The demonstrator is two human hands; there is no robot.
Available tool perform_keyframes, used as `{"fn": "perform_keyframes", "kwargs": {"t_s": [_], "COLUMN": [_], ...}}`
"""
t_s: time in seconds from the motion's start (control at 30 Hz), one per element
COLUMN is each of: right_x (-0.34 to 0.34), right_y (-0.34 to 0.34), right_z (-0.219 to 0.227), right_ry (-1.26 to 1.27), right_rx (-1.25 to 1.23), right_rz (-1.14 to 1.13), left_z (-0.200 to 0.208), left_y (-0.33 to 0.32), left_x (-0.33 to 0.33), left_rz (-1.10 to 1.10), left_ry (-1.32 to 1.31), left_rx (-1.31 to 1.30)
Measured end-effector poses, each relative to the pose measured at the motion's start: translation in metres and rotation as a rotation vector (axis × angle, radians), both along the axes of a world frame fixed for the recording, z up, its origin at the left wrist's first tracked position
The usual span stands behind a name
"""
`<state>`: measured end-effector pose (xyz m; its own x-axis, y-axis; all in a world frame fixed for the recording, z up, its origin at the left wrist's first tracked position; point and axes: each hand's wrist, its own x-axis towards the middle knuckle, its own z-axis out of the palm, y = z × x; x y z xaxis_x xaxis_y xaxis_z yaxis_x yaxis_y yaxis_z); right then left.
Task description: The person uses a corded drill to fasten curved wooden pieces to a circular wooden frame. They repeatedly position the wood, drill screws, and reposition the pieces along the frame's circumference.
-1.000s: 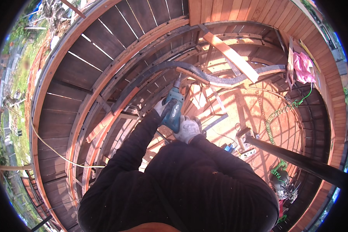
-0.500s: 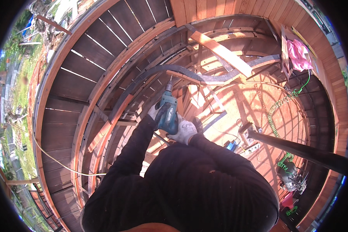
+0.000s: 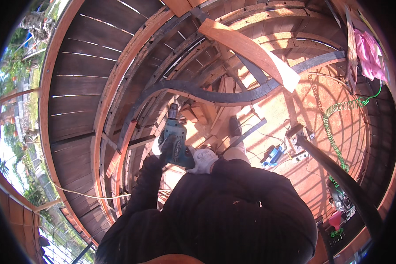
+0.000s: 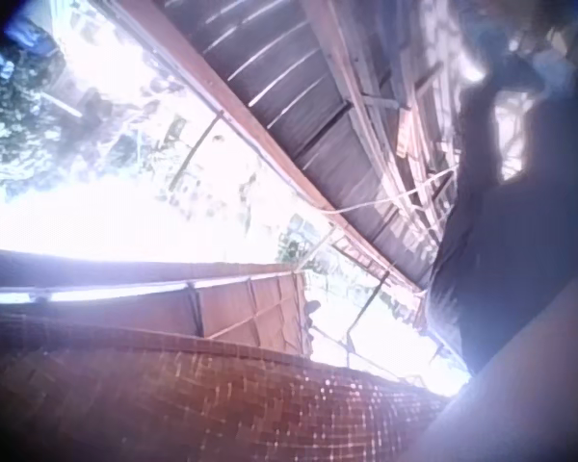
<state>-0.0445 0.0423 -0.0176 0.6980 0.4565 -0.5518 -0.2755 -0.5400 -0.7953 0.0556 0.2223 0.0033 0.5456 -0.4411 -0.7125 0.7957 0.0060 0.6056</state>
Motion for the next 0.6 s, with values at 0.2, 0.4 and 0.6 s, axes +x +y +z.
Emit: {"fn": "perform_keyframes", "kwargs": {"t_s": [0.2, 0.4, 0.6], "right_x": [0.008, 0.015, 0.010], "right_y": [0.002, -0.006, -0.001], "right_z": [-0.012, -0.007, -0.016], "right_ry": [0.004, 0.019, 0.005], "right_rx": [-0.018, -0.026, -0.039], "right_rz": [0.081, 0.119, 0.149], "left_z": [-0.020, -0.007, -0.006], "left_y": [0.014, -0.004, 0.000], "left_x": [0.000, -0.001, 0.003], "left_rz": [0.146, 0.061, 0.021], "left_ry": [0.078, -0.235, -0.152], "left_rx": [-0.215, 0.015, 0.227]}}
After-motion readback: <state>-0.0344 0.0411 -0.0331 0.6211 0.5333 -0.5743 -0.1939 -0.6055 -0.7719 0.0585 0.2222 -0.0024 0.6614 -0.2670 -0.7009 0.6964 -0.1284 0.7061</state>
